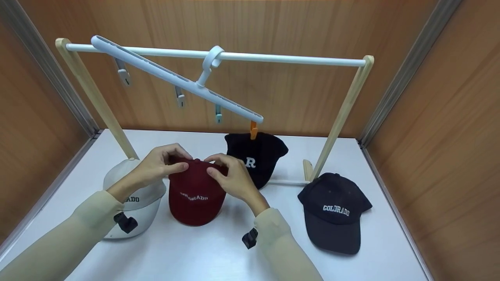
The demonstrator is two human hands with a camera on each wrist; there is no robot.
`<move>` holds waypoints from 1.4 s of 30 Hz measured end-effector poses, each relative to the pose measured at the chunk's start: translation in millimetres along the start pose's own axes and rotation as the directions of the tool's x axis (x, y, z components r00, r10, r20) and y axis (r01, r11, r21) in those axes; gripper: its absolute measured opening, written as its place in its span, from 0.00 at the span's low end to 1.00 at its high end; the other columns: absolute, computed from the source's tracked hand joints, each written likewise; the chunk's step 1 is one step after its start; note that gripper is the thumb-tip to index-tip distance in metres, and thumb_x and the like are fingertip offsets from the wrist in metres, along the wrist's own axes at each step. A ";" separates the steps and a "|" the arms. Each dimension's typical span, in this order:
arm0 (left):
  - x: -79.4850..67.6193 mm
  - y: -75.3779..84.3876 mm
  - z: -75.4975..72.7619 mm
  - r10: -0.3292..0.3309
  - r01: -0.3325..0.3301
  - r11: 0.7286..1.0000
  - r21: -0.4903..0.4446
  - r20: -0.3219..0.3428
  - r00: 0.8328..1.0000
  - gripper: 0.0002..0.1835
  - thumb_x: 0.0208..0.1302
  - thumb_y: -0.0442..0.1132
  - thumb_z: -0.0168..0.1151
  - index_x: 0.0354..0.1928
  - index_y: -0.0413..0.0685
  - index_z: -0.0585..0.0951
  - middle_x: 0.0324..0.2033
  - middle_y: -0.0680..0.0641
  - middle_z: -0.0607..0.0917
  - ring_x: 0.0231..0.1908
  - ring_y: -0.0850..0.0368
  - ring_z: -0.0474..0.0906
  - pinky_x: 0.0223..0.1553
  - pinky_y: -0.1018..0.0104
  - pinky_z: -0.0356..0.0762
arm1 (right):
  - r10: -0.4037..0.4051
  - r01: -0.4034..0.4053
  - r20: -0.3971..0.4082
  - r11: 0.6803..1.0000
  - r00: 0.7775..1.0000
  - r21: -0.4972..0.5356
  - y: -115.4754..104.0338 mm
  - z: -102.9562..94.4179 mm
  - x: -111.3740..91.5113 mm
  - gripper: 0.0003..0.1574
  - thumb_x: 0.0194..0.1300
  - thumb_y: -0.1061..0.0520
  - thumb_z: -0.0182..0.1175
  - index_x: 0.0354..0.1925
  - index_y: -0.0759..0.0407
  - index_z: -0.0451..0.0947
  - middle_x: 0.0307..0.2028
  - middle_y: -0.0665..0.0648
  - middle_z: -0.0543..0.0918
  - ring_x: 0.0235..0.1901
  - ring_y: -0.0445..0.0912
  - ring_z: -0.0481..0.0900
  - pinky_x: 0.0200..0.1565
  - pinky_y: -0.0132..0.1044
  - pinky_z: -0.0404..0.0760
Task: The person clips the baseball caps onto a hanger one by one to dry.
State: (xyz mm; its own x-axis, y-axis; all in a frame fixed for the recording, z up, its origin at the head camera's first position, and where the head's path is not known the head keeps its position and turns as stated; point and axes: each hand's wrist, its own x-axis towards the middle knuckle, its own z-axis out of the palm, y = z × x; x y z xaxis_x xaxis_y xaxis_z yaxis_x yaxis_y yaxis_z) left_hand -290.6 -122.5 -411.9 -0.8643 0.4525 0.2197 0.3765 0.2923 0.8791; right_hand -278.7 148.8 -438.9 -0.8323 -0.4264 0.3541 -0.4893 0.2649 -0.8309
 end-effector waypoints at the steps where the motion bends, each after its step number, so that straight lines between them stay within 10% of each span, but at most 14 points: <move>1: 0.0 0.7 0.8 0.005 -0.005 1.000 0.015 -0.007 1.000 0.10 0.70 0.38 0.71 0.51 0.52 0.87 0.43 0.49 0.88 0.44 0.50 0.83 0.42 0.61 0.87 | 0.000 0.000 -0.001 1.000 1.000 0.003 -0.2 -0.5 0.3 0.14 0.78 0.53 0.65 0.58 0.50 0.84 0.44 0.50 0.89 0.40 0.46 0.85 0.44 0.36 0.86; 42: 6.7 36.4 7.8 0.024 -0.008 0.990 0.138 -0.113 0.993 0.09 0.74 0.36 0.68 0.53 0.50 0.83 0.46 0.49 0.86 0.44 0.53 0.84 0.45 0.59 0.88 | -0.035 0.020 -0.197 0.997 0.980 -0.081 -33.9 -10.4 10.3 0.11 0.74 0.57 0.69 0.52 0.51 0.90 0.47 0.49 0.91 0.47 0.43 0.86 0.50 0.35 0.86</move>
State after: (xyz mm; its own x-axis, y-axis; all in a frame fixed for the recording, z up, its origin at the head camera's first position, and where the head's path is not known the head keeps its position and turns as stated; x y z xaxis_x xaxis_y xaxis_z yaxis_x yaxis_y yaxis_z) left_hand -280.1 -102.3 -381.7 -0.8874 0.3608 0.2868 0.4256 0.4024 0.8105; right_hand -273.4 144.4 -402.6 -0.8495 -0.2569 0.4608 -0.5251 0.3258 -0.7863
